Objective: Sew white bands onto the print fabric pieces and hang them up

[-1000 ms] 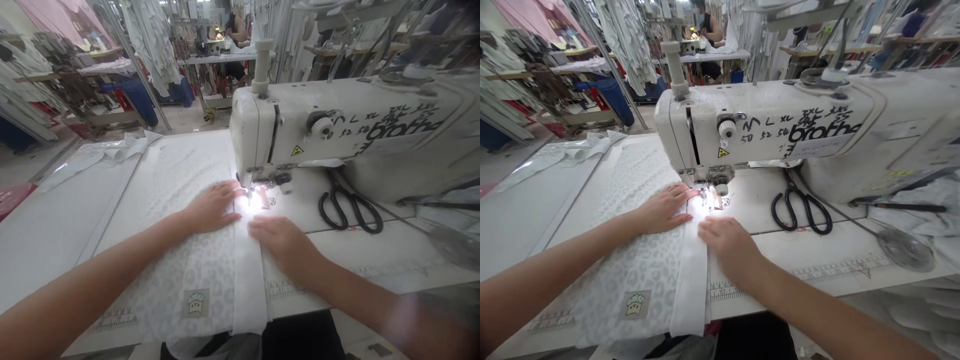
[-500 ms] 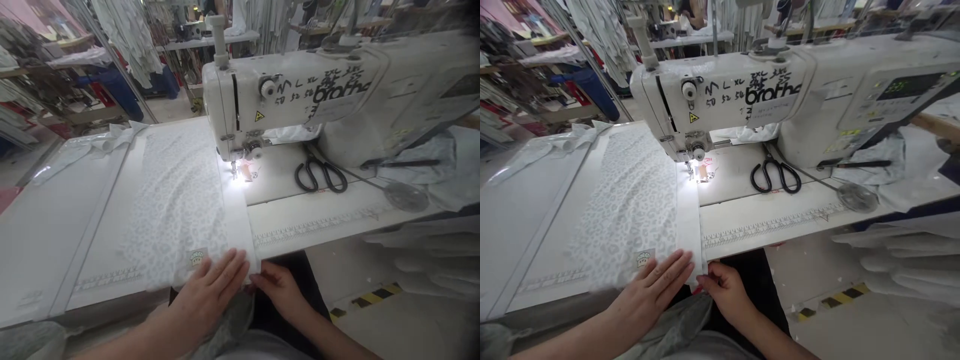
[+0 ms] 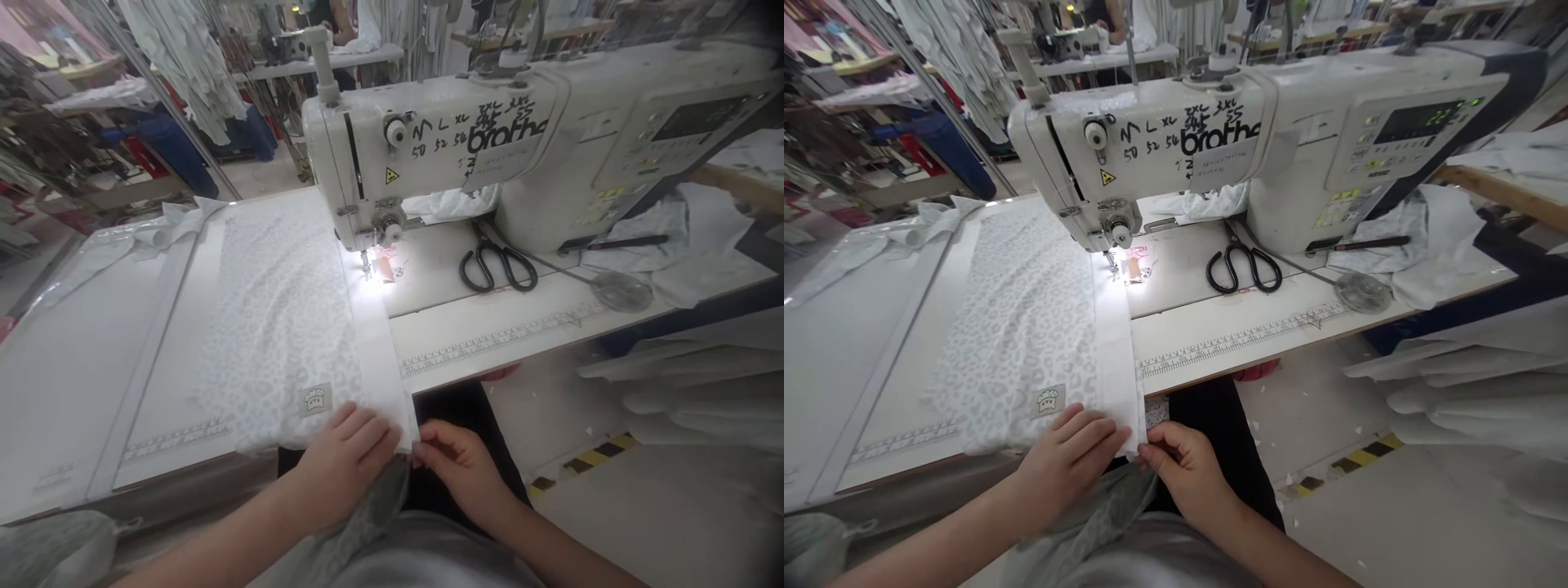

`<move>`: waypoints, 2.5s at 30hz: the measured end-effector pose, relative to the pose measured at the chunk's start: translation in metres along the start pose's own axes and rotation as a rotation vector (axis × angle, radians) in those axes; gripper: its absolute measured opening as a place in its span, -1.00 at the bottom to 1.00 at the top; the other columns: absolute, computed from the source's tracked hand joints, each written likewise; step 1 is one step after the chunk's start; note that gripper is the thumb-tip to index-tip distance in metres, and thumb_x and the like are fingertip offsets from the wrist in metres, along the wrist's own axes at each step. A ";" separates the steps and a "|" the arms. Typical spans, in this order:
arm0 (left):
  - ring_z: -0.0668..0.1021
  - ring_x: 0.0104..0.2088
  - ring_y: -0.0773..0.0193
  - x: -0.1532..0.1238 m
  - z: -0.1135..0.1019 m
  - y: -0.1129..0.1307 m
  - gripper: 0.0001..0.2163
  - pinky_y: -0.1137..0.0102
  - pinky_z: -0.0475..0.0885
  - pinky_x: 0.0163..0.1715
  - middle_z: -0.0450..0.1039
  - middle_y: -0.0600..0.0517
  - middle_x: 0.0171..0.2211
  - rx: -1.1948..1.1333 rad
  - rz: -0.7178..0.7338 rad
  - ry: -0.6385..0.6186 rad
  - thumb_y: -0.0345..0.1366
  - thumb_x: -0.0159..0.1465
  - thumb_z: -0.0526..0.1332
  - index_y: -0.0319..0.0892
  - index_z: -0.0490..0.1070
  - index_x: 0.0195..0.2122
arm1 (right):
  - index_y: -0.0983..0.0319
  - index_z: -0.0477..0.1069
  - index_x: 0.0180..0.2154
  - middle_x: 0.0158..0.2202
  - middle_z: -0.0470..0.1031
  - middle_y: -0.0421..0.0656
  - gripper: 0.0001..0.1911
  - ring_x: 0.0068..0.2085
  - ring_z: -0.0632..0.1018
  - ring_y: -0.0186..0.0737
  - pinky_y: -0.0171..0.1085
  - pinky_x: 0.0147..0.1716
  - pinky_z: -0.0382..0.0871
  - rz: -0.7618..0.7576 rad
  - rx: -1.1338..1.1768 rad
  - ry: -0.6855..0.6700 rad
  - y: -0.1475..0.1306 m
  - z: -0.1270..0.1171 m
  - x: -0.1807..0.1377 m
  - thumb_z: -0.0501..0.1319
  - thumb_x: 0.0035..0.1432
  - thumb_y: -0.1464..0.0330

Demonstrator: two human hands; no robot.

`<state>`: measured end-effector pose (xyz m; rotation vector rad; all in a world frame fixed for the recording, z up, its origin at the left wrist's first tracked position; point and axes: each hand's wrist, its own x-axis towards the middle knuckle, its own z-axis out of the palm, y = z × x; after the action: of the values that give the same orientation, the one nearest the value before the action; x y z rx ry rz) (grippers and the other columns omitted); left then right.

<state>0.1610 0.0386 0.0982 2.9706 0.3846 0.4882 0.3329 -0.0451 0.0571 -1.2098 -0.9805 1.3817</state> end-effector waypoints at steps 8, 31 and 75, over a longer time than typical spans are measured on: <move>0.40 -0.34 0.27 0.010 -0.005 0.001 -0.85 0.31 0.27 -0.30 0.42 -0.02 -0.37 -0.190 0.016 0.014 -0.50 0.27 0.03 -0.29 0.33 -0.19 | 0.26 0.34 -0.51 -0.53 0.34 -0.23 -0.77 -0.47 0.37 -0.32 -0.34 -0.46 0.28 -0.007 -0.125 0.015 -0.004 0.002 -0.005 0.17 0.13 0.28; 0.40 -0.24 0.22 0.003 0.007 -0.002 -0.82 0.25 0.22 -0.14 0.47 -0.01 -0.31 -0.119 0.069 0.093 -0.48 0.27 0.06 -0.32 0.38 -0.13 | 0.28 0.41 -0.49 -0.53 0.40 -0.19 -0.71 -0.46 0.39 -0.31 -0.34 -0.43 0.27 0.108 0.023 0.001 -0.010 -0.002 -0.004 0.07 0.19 0.29; 0.13 0.22 -0.03 0.019 -0.020 -0.069 -0.56 -0.09 0.16 0.11 0.15 -0.04 0.20 -0.118 -0.437 -0.185 -0.10 0.27 0.07 -0.08 0.17 0.16 | 0.29 0.36 -0.34 -0.39 0.48 -0.08 -0.78 -0.33 0.45 -0.22 -0.23 -0.33 0.38 -0.821 -0.891 -0.260 -0.049 -0.012 0.028 0.01 0.11 0.63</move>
<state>0.1566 0.1110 0.1127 2.6716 0.9166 0.1784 0.3536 -0.0099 0.0986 -1.0067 -2.1123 0.4185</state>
